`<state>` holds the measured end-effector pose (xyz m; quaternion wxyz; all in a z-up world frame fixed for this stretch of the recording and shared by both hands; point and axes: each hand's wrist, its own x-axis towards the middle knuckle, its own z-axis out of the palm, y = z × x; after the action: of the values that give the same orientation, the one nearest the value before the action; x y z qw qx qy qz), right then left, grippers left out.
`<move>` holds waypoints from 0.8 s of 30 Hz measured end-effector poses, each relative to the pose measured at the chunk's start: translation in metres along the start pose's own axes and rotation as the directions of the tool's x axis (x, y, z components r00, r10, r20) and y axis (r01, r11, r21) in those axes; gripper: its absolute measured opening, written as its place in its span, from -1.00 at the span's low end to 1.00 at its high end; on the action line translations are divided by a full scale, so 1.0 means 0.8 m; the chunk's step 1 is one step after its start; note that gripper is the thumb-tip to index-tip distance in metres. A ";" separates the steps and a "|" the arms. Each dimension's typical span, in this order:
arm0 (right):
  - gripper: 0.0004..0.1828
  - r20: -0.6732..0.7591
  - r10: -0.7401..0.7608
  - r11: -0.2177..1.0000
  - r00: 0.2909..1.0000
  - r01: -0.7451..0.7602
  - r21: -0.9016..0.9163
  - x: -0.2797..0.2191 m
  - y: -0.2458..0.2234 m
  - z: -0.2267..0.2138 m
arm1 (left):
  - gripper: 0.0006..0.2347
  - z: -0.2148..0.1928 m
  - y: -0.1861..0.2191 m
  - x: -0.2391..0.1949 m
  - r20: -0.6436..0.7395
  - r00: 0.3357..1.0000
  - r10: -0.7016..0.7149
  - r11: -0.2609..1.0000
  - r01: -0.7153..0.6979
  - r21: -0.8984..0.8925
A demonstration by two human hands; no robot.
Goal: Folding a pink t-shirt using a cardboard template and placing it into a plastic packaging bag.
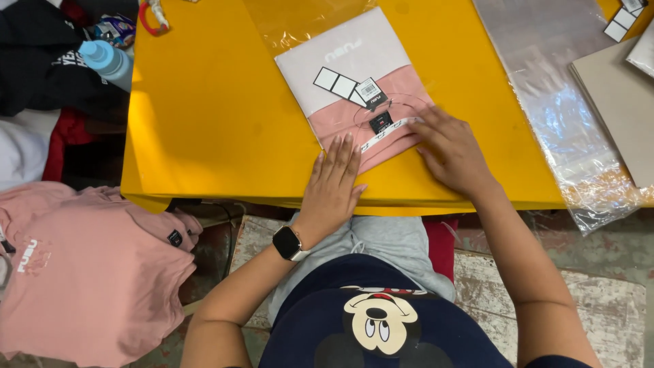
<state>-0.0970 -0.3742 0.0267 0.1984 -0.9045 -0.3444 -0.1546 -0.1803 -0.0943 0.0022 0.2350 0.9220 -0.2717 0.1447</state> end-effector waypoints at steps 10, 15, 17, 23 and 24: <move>0.35 0.227 -0.023 0.991 0.974 -0.007 0.130 0.041 0.058 -0.035 | 0.32 -0.040 -0.064 0.032 0.205 0.956 -0.210 0.974 0.222 -0.035; 0.46 0.585 0.056 0.995 0.809 -0.092 0.033 0.111 0.047 -0.053 | 0.17 -0.046 -0.071 0.050 0.334 0.920 -0.203 0.968 0.239 -0.070; 0.30 0.600 0.076 0.993 0.796 -0.118 0.030 0.106 0.049 -0.052 | 0.11 -0.042 -0.065 0.040 0.317 0.923 -0.216 0.962 0.256 -0.090; -0.32 0.174 -0.182 0.971 0.968 0.205 -0.125 0.025 0.075 -0.010 | -0.45 0.013 -0.059 -0.005 -0.118 0.993 -0.029 0.995 0.040 0.090; -0.58 0.044 -0.204 0.956 0.978 0.208 -0.205 0.015 0.066 -0.005 | -0.57 0.021 -0.059 -0.007 -0.206 0.978 0.025 0.987 0.008 0.160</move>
<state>-0.0531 -0.4059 0.0219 0.0816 -0.8812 -0.4207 -0.1996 -0.1558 -0.0653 -0.0313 0.1864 0.9166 -0.2373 0.2623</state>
